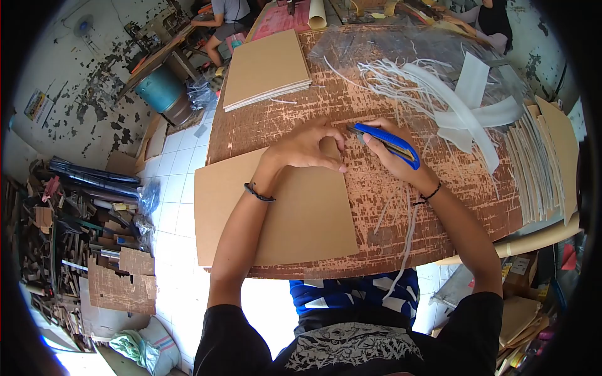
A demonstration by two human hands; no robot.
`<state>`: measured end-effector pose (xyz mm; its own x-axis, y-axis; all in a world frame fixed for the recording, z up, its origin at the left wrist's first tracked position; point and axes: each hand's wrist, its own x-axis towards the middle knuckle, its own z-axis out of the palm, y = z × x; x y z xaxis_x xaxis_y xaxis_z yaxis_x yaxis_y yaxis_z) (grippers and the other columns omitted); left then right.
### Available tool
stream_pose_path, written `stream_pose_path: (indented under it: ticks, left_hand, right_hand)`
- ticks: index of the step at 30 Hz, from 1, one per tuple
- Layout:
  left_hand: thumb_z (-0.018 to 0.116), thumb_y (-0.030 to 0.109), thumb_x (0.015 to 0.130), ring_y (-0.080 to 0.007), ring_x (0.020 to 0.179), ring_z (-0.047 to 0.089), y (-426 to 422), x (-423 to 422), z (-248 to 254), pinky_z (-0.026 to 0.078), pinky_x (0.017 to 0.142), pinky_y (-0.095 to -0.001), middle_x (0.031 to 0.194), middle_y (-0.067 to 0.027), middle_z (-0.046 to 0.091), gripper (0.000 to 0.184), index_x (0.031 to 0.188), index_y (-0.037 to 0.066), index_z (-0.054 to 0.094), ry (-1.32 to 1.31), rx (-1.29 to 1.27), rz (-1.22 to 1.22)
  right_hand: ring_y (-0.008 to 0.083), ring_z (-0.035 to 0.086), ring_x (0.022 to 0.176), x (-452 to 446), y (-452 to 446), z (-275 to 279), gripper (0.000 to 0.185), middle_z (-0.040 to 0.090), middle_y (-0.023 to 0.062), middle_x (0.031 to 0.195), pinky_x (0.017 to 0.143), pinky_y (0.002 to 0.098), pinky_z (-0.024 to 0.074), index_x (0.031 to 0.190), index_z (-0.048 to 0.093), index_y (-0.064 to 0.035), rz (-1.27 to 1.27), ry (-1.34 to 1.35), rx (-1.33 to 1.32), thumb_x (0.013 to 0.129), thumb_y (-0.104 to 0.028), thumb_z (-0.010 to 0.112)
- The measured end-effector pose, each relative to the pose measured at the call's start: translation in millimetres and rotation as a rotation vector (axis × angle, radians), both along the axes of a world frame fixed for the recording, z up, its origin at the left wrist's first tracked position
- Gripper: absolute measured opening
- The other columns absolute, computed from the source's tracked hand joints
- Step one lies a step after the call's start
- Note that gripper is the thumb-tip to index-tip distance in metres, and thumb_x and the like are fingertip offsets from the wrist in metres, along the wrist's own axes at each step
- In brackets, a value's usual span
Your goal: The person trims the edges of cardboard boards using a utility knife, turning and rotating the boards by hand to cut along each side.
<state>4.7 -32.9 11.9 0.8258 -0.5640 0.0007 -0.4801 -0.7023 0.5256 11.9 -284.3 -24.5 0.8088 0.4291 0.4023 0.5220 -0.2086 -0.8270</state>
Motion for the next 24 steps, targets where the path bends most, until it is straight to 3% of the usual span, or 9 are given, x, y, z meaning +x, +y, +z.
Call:
stream_pose_path:
  ticks: [4,7,10,13,16,19,22,24]
  left_hand:
    - [0.083,0.043,0.077,-0.0298,0.102,0.06,-6,1,-6,0.047,0.092,-0.0403,0.103,-0.0089,0.057,0.035,0.09,0.012,0.075,-0.013,-0.006,0.091]
    - [0.077,0.039,0.084,-0.0303,0.097,0.061,-8,3,-16,0.048,0.087,-0.0407,0.099,-0.0111,0.058,0.03,0.087,0.009,0.075,-0.079,-0.053,0.138]
    - [0.07,0.038,0.091,-0.0317,0.095,0.063,-13,5,-24,0.049,0.084,-0.0419,0.097,-0.0128,0.06,0.032,0.09,0.007,0.076,-0.188,-0.041,0.164]
    - [0.067,0.041,0.094,-0.0334,0.096,0.063,-18,4,-16,0.049,0.084,-0.0425,0.099,-0.0133,0.061,0.037,0.09,0.006,0.076,-0.112,-0.001,0.237]
    - [0.069,0.049,0.09,-0.0353,0.099,0.062,-16,7,-17,0.049,0.086,-0.0451,0.101,-0.0157,0.062,0.044,0.089,0.006,0.077,-0.06,-0.08,0.242]
    - [0.067,0.061,0.086,-0.0412,0.119,0.057,-10,2,-15,0.039,0.106,-0.0511,0.117,-0.0216,0.061,0.05,0.093,0.013,0.078,-0.046,-0.097,0.175]
    - [0.071,0.064,0.081,-0.0432,0.124,0.053,-5,3,-4,0.038,0.108,-0.0509,0.121,-0.0243,0.059,0.051,0.092,0.014,0.078,-0.005,0.045,0.05]
    - [0.074,0.058,0.081,-0.0388,0.114,0.056,-5,3,-4,0.042,0.099,-0.0454,0.113,-0.019,0.057,0.046,0.089,0.012,0.077,-0.013,0.033,0.045]
  right_hand:
    - [0.0139,0.061,0.068,-1,0,0,0.026,0.065,0.0078,0.078,0.064,0.0303,0.0479,0.111,0.067,-0.0036,0.0,-0.008,0.005,0.098,-0.026,0.067]
    - [0.0143,0.061,0.069,-4,1,4,0.025,0.066,0.0077,0.079,0.065,0.0306,0.0484,0.111,0.067,-0.0037,0.002,0.017,-0.012,0.098,-0.025,0.066]
    - [0.0145,0.062,0.069,-5,1,4,0.024,0.066,0.0077,0.08,0.065,0.0303,0.0488,0.112,0.066,-0.0038,0.002,0.0,-0.009,0.098,-0.024,0.065]
    - [0.0144,0.062,0.07,-3,2,1,0.024,0.067,0.0076,0.08,0.065,0.0298,0.049,0.112,0.066,-0.0039,0.001,-0.072,0.006,0.099,-0.023,0.065]
    - [0.0141,0.063,0.07,-4,3,3,0.024,0.067,0.0078,0.08,0.065,0.0297,0.0491,0.112,0.066,-0.0038,-0.003,-0.072,-0.002,0.099,-0.023,0.065]
    - [0.0135,0.062,0.069,-6,1,6,0.025,0.066,0.0076,0.079,0.064,0.0298,0.0488,0.113,0.066,-0.0038,0.002,-0.014,-0.015,0.098,-0.023,0.065]
    - [0.0124,0.061,0.068,-3,1,1,0.025,0.065,0.0072,0.078,0.063,0.0297,0.0482,0.114,0.066,-0.0038,0.006,-0.021,-0.006,0.098,-0.024,0.066]
    - [0.0115,0.06,0.067,-3,1,2,0.026,0.065,0.0068,0.077,0.062,0.0294,0.0477,0.114,0.066,-0.0037,0.01,-0.013,-0.003,0.098,-0.024,0.066]
